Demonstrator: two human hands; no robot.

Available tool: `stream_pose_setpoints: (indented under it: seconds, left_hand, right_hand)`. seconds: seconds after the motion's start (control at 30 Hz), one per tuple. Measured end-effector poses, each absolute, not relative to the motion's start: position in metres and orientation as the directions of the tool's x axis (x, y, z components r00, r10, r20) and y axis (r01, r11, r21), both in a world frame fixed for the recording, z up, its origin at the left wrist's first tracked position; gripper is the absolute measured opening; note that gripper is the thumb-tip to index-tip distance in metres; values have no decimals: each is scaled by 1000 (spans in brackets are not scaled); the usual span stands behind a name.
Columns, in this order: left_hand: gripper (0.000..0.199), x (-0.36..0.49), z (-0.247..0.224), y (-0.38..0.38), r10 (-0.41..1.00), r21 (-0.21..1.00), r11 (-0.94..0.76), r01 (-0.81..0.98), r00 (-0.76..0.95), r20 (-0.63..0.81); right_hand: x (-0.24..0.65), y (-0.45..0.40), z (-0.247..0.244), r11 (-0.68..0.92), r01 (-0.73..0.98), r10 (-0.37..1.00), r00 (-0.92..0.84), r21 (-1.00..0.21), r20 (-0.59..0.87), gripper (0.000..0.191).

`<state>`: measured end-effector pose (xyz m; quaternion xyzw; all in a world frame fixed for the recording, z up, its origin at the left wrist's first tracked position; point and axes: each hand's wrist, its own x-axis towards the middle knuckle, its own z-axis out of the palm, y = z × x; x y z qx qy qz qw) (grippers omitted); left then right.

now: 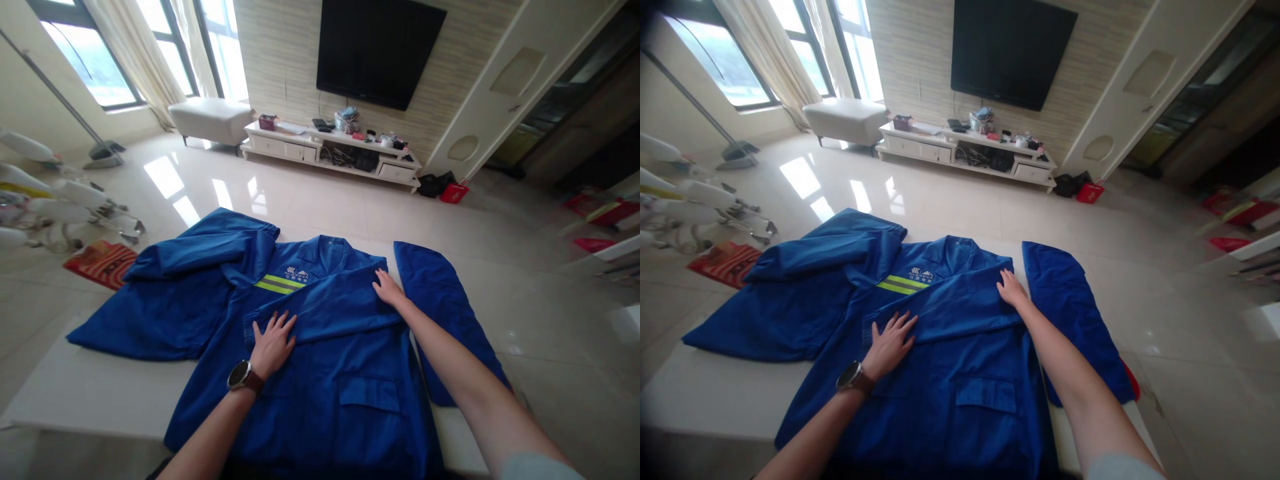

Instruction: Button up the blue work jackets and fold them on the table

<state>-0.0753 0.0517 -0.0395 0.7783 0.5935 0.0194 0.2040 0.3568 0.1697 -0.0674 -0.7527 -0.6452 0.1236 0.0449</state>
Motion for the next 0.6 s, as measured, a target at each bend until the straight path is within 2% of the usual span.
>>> stream_pose_setpoints:
  seconds: [0.1, 0.23, 0.33, 0.43, 0.5, 0.57, 0.6]
  left_hand:
    - [58, -77, -48, 57, 921, 337, -223, 915, 311, -235]
    - [61, -92, -58, 64, 897, 387, -237, 891, 353, -265]
    - [60, -101, -62, 70, 886, 499, -211, 841, 380, -266]
    - [44, -118, -59, 82, 912, 713, -100, 694, 351, -213]
    - [36, -142, -53, 96, 962, 875, 7, 484, 237, -139]
    - [35, -175, -47, 115, 994, 969, 109, 223, -25, -106]
    - [37, -194, -43, 126, 971, 984, 154, 93, -198, -133]
  right_hand:
    - [350, 188, -87, -273, 942, 954, 238, -198, -184, 67]
    - [351, 195, -93, -354, 922, 929, 328, -155, -168, 68]
    - [341, 199, -79, -374, 917, 922, 353, -136, -157, 64]
    - [323, 189, -54, -327, 934, 942, 310, -141, -131, 56]
    - [315, 160, -37, -223, 961, 973, 211, -163, -91, 51]
    - [317, 106, -23, -13, 972, 998, -2, -235, -61, 47]
    - [322, 70, -18, 35, 960, 996, -56, -278, -70, 45]
